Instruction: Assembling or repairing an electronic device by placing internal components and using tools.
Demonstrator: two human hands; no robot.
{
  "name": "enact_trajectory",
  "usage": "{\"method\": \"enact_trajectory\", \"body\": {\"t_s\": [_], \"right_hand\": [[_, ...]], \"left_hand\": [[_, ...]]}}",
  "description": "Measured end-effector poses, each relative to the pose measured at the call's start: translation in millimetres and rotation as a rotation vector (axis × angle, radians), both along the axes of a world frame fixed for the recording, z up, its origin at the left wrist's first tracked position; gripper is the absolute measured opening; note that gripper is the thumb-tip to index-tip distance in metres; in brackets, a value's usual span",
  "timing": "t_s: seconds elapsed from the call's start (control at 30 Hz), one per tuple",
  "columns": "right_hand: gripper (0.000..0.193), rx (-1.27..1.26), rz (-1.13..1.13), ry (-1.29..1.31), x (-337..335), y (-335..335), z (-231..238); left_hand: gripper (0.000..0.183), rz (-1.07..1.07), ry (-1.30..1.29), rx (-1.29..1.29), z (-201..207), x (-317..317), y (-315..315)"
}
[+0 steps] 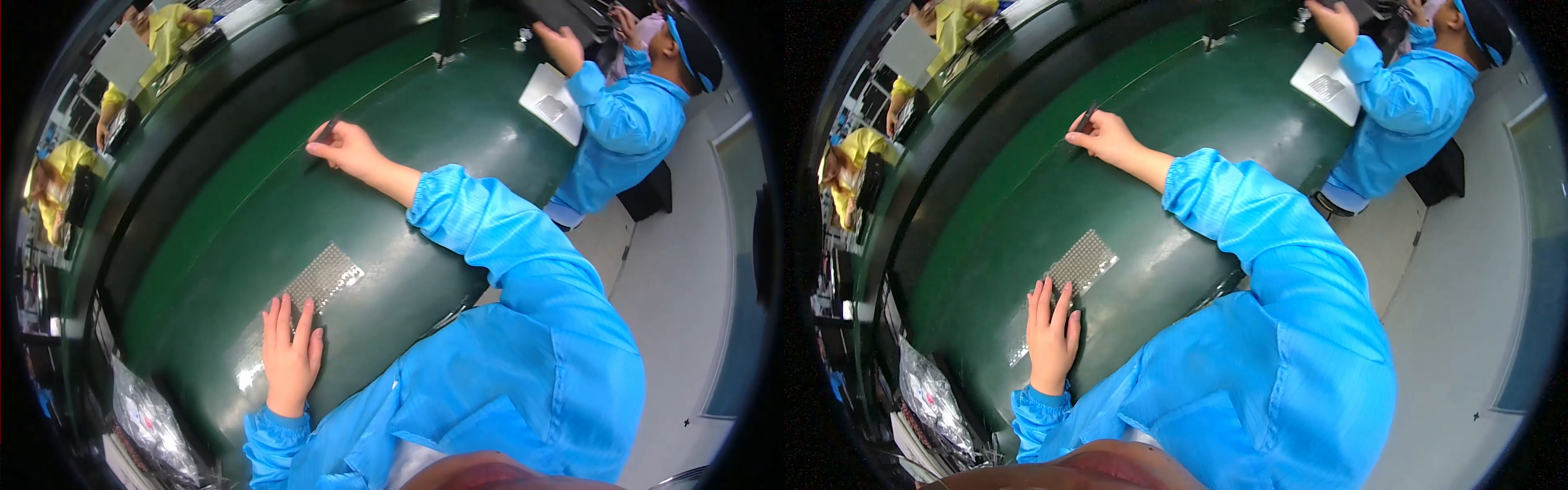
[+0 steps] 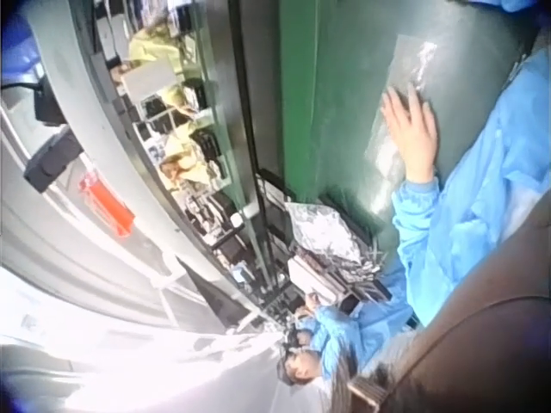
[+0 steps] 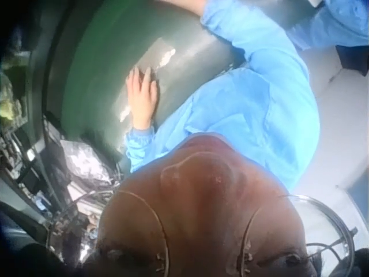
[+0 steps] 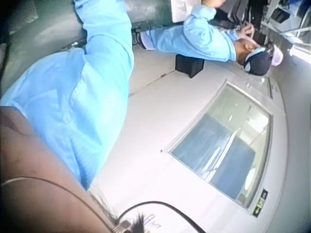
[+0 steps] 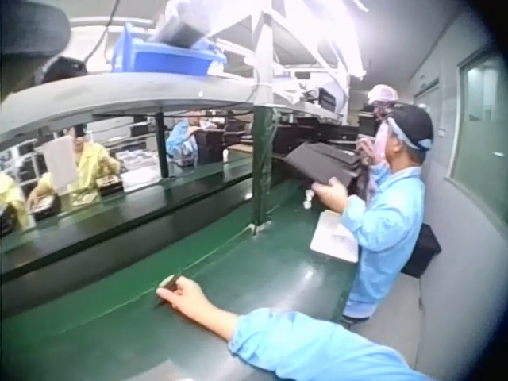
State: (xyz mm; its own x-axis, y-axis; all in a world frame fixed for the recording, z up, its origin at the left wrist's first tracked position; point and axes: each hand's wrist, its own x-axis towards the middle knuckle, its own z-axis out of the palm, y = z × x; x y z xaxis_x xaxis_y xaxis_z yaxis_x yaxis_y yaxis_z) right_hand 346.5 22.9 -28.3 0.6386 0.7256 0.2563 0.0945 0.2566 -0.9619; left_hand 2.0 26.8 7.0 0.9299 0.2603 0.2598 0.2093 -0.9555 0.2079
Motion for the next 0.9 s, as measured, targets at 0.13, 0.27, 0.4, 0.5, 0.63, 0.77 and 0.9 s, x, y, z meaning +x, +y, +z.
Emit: {"method": "enact_trajectory", "body": {"t_s": [0.13,0.27,0.4,0.5,0.63,0.77,0.9], "right_hand": [[0.019,-0.02,0.014,-0.074,-1.8,-2.3,2.6],[0.019,-0.051,-0.001,-0.096,-2.5,-6.0,6.4],[0.018,-0.069,-0.004,-0.119,-2.1,-5.9,11.3],[0.018,-0.053,-0.003,-0.123,-2.9,-3.4,9.0],[0.017,-0.065,0.003,-0.078,-1.2,-3.0,5.6],[0.017,-0.098,0.003,-0.082,2.8,-8.4,9.8],[0.017,-0.129,-0.004,-0.156,-3.9,-1.7,13.7]], "left_hand": [[0.044,0.01,-0.005,0.036,2.3,0.6,-3.1],[0.044,0.028,-0.032,0.026,0.4,-0.6,-1.2],[0.042,0.028,-0.043,-0.018,2.7,1.7,-0.9],[0.04,0.017,-0.063,-0.043,4.2,1.2,-1.9],[0.04,-0.012,-0.059,-0.066,7.4,3.5,-3.5],[0.038,-0.004,-0.063,-0.053,8.0,9.2,-1.5],[0.031,0.037,-0.078,-0.031,7.8,1.2,3.3]]}}
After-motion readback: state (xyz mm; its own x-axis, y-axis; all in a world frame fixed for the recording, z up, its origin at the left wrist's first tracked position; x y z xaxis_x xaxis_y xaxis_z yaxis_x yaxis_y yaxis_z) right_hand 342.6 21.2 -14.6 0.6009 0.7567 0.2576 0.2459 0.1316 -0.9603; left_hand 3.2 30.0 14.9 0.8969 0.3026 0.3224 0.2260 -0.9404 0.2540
